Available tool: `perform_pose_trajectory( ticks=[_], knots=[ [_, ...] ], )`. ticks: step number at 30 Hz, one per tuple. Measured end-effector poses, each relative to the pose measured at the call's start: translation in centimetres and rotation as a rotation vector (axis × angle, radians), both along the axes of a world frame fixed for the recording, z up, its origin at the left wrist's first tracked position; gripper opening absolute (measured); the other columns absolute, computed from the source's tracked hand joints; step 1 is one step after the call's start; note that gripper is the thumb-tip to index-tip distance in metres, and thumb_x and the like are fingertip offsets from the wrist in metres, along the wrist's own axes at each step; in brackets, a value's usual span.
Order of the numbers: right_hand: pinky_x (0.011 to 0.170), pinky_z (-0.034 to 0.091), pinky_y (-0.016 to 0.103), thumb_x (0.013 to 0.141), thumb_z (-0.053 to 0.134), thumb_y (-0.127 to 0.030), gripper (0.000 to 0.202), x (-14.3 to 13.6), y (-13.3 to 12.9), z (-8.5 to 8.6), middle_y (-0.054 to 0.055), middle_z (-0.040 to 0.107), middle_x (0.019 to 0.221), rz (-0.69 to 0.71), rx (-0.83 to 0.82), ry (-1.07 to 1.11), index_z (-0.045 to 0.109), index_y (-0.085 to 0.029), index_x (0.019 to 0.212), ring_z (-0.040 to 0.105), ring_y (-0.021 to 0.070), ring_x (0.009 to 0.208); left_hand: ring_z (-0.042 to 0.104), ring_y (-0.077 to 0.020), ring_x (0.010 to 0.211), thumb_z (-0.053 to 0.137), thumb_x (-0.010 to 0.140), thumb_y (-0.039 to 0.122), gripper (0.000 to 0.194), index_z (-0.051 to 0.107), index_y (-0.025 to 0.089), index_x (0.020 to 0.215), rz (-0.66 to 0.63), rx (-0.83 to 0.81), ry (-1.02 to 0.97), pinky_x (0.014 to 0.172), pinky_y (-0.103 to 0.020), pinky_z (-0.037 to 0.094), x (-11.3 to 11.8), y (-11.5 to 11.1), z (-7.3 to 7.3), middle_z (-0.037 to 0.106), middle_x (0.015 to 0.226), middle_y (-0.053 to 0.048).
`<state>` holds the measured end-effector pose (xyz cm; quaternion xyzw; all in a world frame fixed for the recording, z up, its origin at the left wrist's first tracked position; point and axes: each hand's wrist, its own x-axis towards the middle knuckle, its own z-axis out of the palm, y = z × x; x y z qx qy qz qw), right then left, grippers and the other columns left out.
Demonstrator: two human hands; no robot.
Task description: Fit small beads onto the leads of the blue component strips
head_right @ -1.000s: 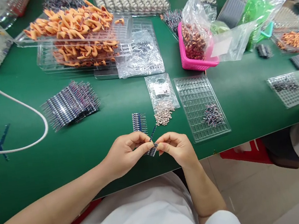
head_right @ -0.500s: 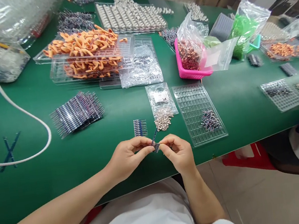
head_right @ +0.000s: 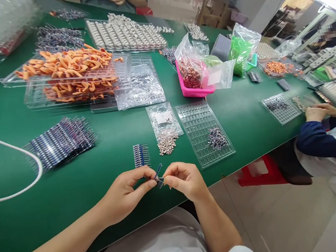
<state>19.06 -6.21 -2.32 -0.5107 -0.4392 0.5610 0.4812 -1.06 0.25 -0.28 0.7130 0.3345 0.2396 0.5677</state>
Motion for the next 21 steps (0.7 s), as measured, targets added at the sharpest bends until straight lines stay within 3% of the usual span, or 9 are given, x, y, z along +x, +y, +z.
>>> perform_pose_trajectory(
  ticks=[9, 21],
  knots=[
    [0.054, 0.045, 0.024, 0.084, 0.076, -0.039, 0.021, 0.7, -1.2, 0.7, 0.002, 0.064, 0.074, 0.073, 0.027, -0.058, 0.072, -0.018, 0.081, 0.056, 0.0114, 0.06, 0.062, -0.0155, 0.078, 0.059, 0.091, 0.026, 0.015, 0.068, 0.018, 0.083, -0.151, -0.132, -0.027, 0.075, -0.026, 0.047, -0.2, 0.2, 0.7, 0.071, 0.083, -0.002],
    [0.052, 0.045, 0.023, 0.084, 0.074, -0.045, 0.027, 0.4, -1.3, 0.7, 0.001, 0.064, 0.072, 0.048, 0.017, -0.097, 0.071, -0.018, 0.081, 0.057, 0.0116, 0.058, 0.063, -0.0171, 0.079, 0.06, 0.09, 0.028, 0.015, 0.069, 0.018, 0.082, -0.22, -0.166, -0.04, 0.078, -0.028, 0.048, -0.3, 0.0, 0.6, 0.07, 0.084, -0.003]
  ],
)
